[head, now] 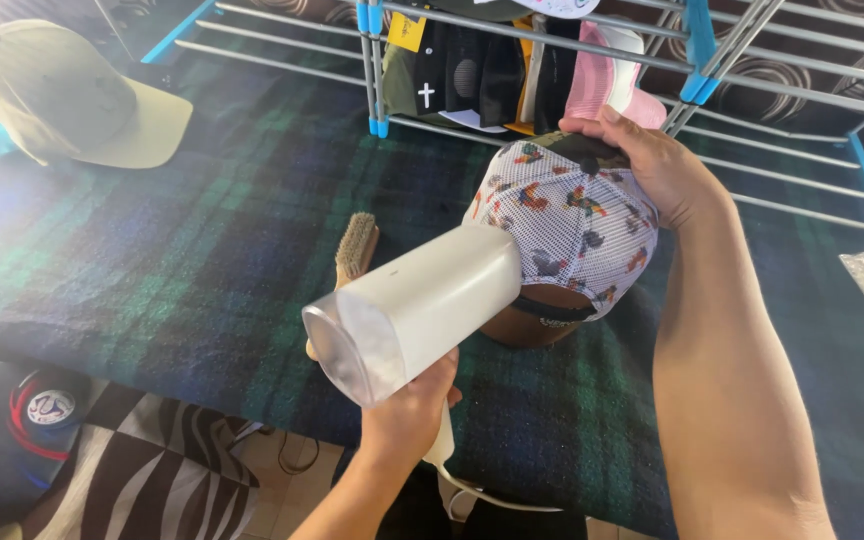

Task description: Brushing a baseball cap and using a hair dryer to steam or dry it before placing it on a wooden head form for shaping.

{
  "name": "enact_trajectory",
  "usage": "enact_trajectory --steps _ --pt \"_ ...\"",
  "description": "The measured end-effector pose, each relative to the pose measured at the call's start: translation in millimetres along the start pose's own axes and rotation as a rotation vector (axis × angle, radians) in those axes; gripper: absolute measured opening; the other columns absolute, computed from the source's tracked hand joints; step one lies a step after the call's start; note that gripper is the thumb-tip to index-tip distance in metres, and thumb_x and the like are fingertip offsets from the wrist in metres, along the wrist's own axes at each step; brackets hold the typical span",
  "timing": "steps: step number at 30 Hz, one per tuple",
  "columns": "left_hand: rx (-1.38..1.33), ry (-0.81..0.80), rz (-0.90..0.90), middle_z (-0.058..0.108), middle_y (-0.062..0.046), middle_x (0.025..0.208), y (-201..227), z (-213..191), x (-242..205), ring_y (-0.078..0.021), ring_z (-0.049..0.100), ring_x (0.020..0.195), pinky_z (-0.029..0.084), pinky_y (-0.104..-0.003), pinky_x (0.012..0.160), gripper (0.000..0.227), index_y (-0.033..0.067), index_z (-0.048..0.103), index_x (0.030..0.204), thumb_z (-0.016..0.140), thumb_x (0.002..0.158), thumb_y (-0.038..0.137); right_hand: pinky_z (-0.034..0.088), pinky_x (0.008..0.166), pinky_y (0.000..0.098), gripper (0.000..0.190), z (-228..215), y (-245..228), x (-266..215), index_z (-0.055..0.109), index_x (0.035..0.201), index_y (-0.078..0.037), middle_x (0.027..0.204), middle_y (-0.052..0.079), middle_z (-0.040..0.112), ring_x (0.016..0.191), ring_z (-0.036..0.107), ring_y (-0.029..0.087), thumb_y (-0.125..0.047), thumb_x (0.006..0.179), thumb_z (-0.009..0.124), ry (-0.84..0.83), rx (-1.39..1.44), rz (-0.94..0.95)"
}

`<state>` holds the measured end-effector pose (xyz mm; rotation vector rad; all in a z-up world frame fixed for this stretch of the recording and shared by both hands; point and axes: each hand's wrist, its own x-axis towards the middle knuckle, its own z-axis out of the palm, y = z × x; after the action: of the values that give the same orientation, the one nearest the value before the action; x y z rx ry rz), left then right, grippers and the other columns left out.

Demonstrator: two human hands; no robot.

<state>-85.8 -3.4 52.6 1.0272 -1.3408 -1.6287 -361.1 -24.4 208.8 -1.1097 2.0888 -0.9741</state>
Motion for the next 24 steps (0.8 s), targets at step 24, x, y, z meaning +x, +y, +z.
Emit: enact_trajectory --steps 24 --pt "-0.092 0.047 -0.364 0.058 -0.017 0.070 86.3 -32.8 44.0 -0.0278 0.055 0.046 0.049 -0.041 0.047 0.040 0.0013 0.059 0.117 0.065 0.081 0.020 0.049 0.102 0.0311 0.056 2.1 3.4 10.1 0.065 0.136 -0.021 0.136 0.002 0.068 0.119 0.064 0.017 -0.053 0.100 0.037 -0.038 0.157 -0.002"
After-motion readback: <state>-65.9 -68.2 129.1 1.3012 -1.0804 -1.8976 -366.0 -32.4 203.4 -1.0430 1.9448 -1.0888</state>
